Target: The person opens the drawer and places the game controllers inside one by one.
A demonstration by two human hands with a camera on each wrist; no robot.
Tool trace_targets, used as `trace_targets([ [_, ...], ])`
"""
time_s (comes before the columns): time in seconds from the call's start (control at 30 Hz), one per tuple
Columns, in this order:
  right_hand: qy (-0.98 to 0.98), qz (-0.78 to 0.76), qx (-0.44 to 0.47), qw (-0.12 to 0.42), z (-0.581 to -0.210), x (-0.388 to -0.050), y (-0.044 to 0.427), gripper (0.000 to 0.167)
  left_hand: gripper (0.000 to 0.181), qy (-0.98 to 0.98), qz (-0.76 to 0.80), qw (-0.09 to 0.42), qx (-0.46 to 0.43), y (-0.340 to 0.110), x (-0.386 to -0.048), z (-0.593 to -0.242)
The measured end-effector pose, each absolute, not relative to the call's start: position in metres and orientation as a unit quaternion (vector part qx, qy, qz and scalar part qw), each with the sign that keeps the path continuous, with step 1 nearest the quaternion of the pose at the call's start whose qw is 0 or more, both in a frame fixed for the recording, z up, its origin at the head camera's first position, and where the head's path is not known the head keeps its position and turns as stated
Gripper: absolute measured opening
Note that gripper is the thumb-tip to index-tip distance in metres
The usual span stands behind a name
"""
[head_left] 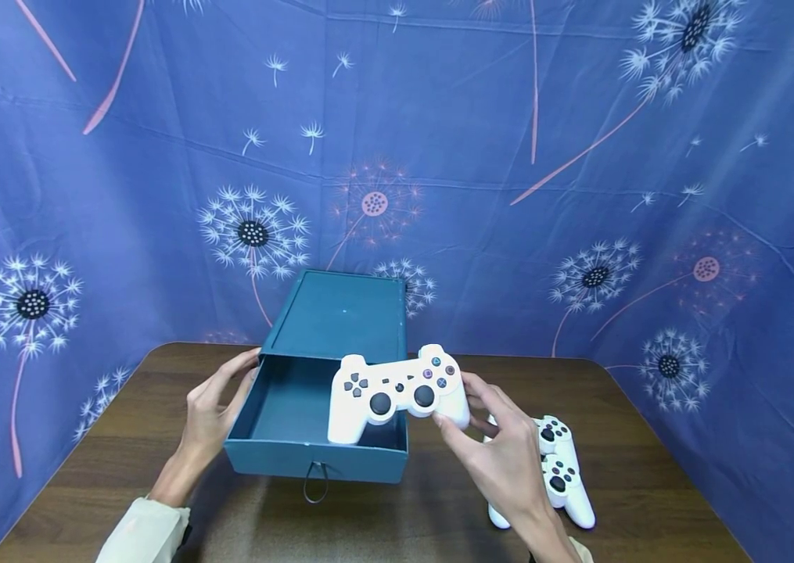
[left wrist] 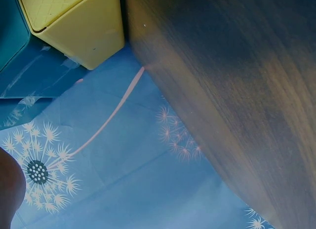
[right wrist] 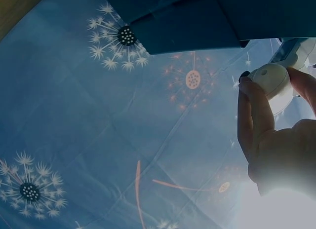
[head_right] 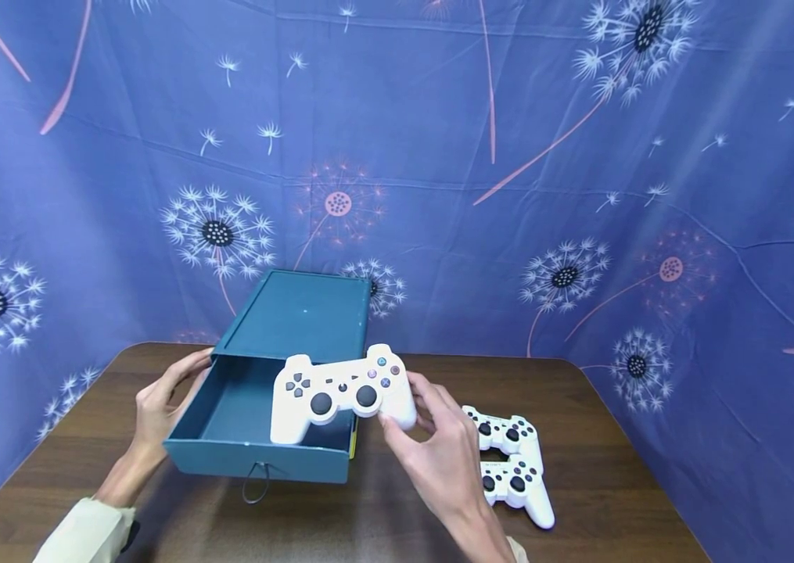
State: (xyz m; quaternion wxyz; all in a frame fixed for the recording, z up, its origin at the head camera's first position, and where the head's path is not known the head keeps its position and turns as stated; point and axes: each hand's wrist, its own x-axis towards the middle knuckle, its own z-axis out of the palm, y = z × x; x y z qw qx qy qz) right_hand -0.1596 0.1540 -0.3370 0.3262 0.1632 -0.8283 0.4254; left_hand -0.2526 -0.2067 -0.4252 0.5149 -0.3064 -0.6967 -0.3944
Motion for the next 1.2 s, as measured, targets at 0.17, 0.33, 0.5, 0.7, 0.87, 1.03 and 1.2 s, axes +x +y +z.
trace_targets([
  [0.17, -0.827, 0.427, 0.17, 0.323, -0.337, -0.159, 0.15, 0.058, 0.049, -0.695, -0.396, 0.516, -0.307, -0.207, -0.252, -0.425],
  [0.33, -0.832, 0.42, 0.174, 0.318, -0.337, -0.158, 0.146, 0.058, 0.049, -0.694, -0.398, 0.514, -0.309, -0.206, -0.252, -0.425],
  [0.5, -0.838, 0.414, 0.164, 0.316, -0.335, -0.157, 0.144, 0.057, 0.048, -0.694, -0.398, 0.514, -0.31, -0.206, -0.252, -0.425],
  [0.7, -0.842, 0.41, 0.155, 0.315, -0.333, -0.156, 0.142, 0.056, 0.048, -0.691, -0.396, 0.519, -0.308, -0.205, -0.252, -0.424],
  [0.87, -0.84, 0.407, 0.156, 0.324, -0.333, -0.153, 0.141, 0.055, 0.049, -0.693, -0.397, 0.519, -0.305, -0.203, -0.25, -0.42],
  [1.03, -0.84, 0.396, 0.16, 0.335, -0.332, -0.151, 0.139, 0.053, 0.049, -0.695, -0.396, 0.517, -0.304, -0.203, -0.251, -0.421],
  [1.2, -0.845, 0.389, 0.152, 0.335, -0.332, -0.149, 0.139, 0.052, 0.049, -0.695, -0.397, 0.516, -0.305, -0.205, -0.252, -0.424],
])
